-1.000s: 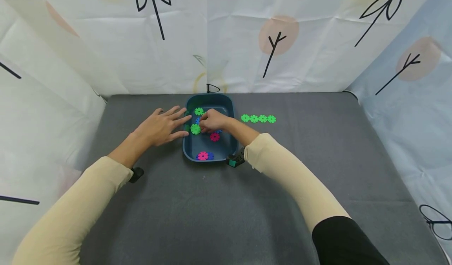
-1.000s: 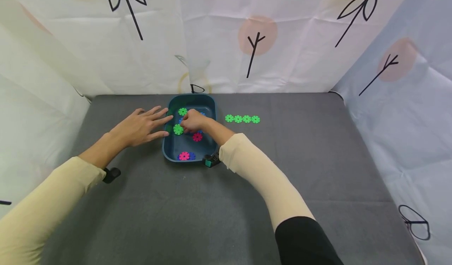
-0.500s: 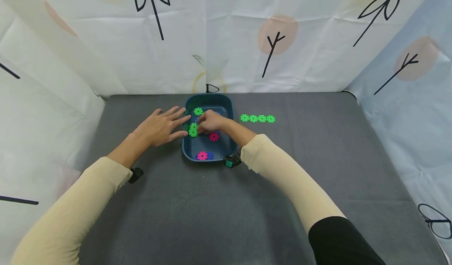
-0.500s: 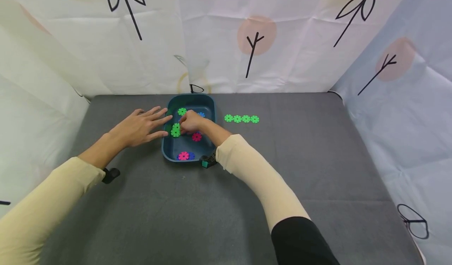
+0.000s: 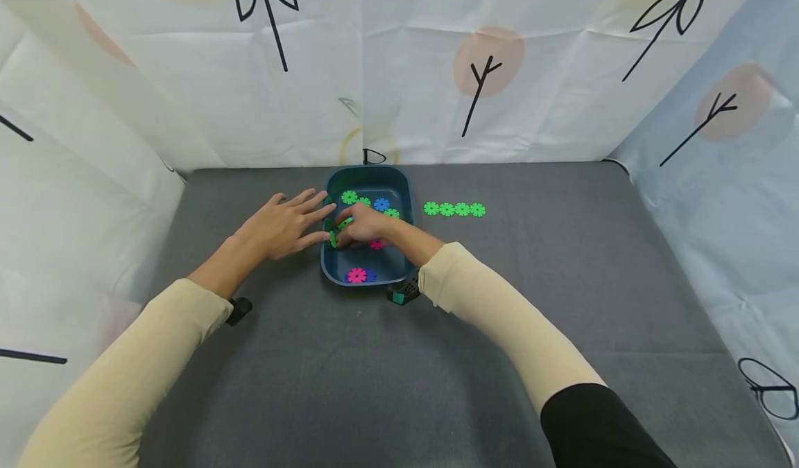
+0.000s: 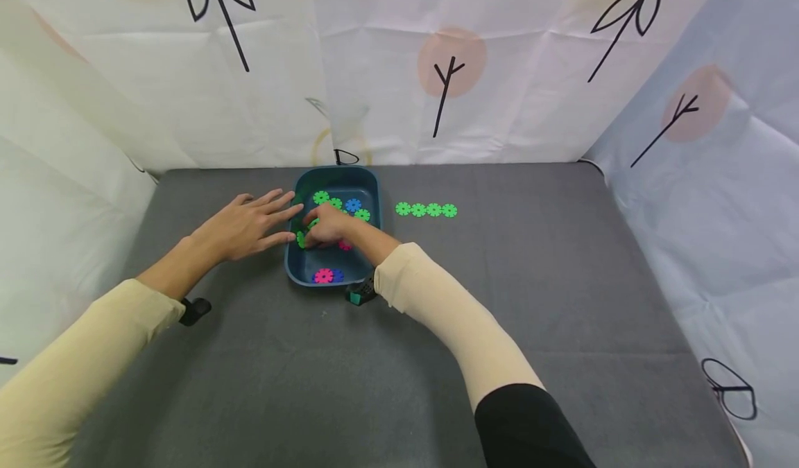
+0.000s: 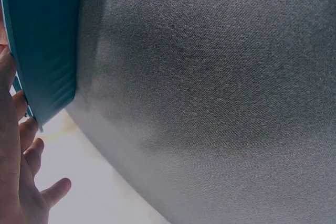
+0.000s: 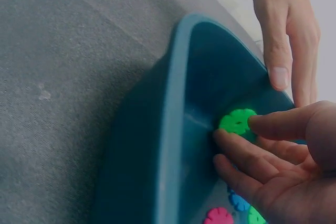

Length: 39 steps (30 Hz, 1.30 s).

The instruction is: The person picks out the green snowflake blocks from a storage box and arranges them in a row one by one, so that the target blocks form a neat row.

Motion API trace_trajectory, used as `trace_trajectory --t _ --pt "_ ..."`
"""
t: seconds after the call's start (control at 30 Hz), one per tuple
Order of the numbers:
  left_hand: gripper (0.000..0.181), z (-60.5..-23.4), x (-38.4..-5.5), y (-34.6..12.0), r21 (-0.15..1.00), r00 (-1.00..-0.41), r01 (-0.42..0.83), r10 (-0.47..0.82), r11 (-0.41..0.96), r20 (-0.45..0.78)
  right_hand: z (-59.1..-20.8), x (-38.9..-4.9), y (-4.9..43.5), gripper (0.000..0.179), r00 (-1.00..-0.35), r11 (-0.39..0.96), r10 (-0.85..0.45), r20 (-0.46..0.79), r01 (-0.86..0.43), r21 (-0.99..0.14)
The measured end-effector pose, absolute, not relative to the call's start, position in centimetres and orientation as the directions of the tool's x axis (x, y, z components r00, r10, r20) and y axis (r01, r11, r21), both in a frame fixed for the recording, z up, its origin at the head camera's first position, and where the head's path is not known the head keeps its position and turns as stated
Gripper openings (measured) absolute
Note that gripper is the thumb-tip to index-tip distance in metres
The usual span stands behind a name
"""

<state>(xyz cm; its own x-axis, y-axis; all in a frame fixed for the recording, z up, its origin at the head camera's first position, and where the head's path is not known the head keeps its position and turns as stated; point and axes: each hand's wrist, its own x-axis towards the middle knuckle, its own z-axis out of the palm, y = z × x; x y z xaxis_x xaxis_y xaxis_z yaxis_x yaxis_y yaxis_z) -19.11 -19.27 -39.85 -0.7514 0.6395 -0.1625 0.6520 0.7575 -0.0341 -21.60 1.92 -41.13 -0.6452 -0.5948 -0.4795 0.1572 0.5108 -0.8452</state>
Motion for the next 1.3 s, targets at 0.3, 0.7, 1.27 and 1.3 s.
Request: trace_trajectory --t 0.3,0.7,1.27,1.3 --pt "0.067 -39.8 -19.1 -19.4 -0.041 -0.748 0.657 0.644 0.753 -0.159 -41.3 -21.0 1.6 0.050 -0.694 0.510 -0.556 -0.457 0.149 -0.847" --pt "0.068 -39.9 -19.0 -19.3 -0.046 -0.753 0.651 0.637 0.758 -0.167 -41.1 -20.7 1.3 0.041 -0.711 0.473 -0.528 -0.464 0.208 -0.856" --pt "0.069 -39.8 -18.9 -19.1 -0.041 -0.762 0.640 0.627 0.767 -0.164 -40.0 -21.8 3.3 0.041 -0.760 0.457 -0.466 -0.453 0.231 -0.859" --pt "0.069 -39.8 -18.9 -19.1 -0.044 -0.763 0.638 0.625 0.769 -0.165 -39.9 -21.9 3.5 0.040 -0.765 0.468 -0.462 -0.448 0.219 -0.856"
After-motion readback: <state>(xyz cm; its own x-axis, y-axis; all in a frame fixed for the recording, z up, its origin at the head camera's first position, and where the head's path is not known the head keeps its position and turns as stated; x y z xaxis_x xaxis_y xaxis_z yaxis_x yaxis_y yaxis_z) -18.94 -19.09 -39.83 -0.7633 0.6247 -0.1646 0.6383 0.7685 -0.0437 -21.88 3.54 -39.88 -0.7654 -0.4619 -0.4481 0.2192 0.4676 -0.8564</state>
